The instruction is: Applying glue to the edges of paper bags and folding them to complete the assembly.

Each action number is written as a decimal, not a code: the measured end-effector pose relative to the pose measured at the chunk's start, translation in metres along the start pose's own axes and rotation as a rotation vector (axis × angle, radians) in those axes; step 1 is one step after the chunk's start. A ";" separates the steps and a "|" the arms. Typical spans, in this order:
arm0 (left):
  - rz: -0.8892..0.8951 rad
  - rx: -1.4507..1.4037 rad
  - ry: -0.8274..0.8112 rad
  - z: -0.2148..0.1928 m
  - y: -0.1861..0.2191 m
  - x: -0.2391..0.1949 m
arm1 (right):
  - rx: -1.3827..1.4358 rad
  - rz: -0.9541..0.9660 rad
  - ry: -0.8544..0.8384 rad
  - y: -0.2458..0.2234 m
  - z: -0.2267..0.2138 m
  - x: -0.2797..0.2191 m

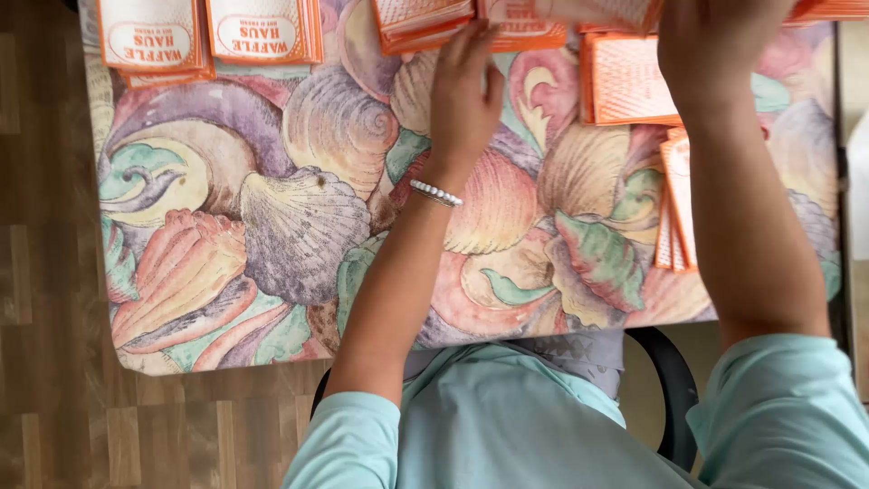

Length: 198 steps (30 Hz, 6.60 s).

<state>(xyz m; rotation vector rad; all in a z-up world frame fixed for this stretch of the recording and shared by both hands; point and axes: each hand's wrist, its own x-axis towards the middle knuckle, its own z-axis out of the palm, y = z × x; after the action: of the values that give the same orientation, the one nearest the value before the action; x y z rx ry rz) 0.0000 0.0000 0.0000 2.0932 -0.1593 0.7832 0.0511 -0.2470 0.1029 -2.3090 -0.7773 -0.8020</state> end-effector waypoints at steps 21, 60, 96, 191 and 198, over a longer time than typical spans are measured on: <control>-0.440 -0.660 0.099 -0.100 0.110 -0.096 | 0.163 0.038 0.548 -0.072 -0.072 -0.167; -0.833 -0.718 0.012 -0.031 0.108 -0.063 | 0.309 0.736 -0.097 -0.113 0.024 -0.163; -0.600 0.659 -0.522 -0.155 -0.020 -0.081 | -0.215 0.907 -0.277 0.080 -0.143 -0.228; 0.238 0.520 -0.661 0.144 0.095 0.011 | 1.457 1.289 0.727 -0.003 -0.118 -0.217; 0.097 0.475 -0.765 0.140 0.110 0.032 | 1.442 1.345 0.699 -0.014 -0.119 -0.218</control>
<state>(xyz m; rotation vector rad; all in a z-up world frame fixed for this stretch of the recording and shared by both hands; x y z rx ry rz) 0.0501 -0.1703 0.0354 2.7692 -0.5304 0.0213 -0.1424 -0.3895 0.0370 -0.6973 0.4916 -0.1407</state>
